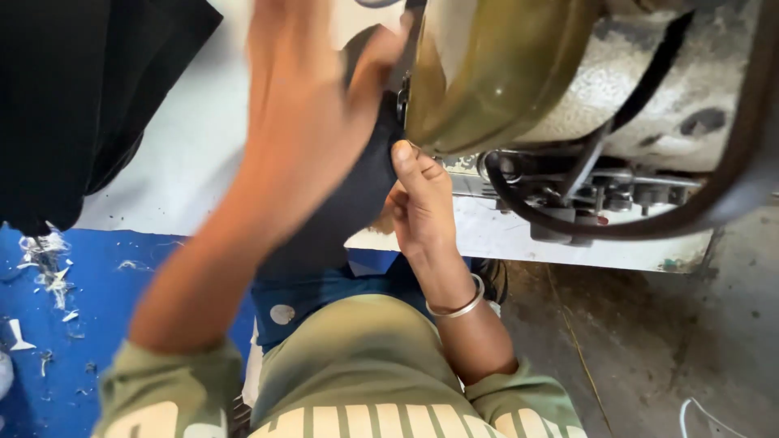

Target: The person stitches together black fabric components for shoes using an industrial sewing machine.

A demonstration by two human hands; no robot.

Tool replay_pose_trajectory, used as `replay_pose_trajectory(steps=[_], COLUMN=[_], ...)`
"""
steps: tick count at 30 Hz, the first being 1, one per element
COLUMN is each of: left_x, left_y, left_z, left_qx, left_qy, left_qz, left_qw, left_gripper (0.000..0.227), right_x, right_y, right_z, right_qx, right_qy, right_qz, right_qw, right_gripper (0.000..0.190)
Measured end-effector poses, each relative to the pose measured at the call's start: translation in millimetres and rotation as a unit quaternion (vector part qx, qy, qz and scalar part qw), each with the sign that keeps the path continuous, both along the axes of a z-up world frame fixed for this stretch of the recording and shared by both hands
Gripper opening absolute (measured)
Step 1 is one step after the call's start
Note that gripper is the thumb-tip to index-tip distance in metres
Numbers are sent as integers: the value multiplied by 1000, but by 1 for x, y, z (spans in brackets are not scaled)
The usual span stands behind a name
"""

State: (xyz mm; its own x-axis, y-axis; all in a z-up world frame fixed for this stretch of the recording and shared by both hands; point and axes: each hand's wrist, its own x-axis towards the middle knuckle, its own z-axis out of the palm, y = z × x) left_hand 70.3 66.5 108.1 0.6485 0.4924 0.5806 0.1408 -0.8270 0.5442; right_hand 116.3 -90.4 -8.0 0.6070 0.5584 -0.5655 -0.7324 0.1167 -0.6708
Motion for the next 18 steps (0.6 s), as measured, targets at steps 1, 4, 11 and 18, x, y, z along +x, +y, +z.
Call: replay_pose_trajectory(steps=[1, 4, 11, 18], left_x=[-16, -52, -69, -62], left_y=[-11, -35, -32, -6], left_z=[3, -7, -67, -55], left_qx=[-1, -147, -277, -262], left_qy=[-2, 104, 1, -10], left_qz=[0, 10, -87, -125], left_qw=[1000, 984, 957, 957], left_gripper=[36, 65, 38, 36], right_x=[0, -1, 1, -7], right_y=[-4, -15, -29, -22], right_z=[-5, -14, 9, 11], right_qx=[-1, -3, 67, 56], right_qy=[-2, -29, -62, -46], right_qz=[0, 4, 76, 48], right_qw=[1000, 1000, 993, 996], right_gripper=[25, 24, 20, 12])
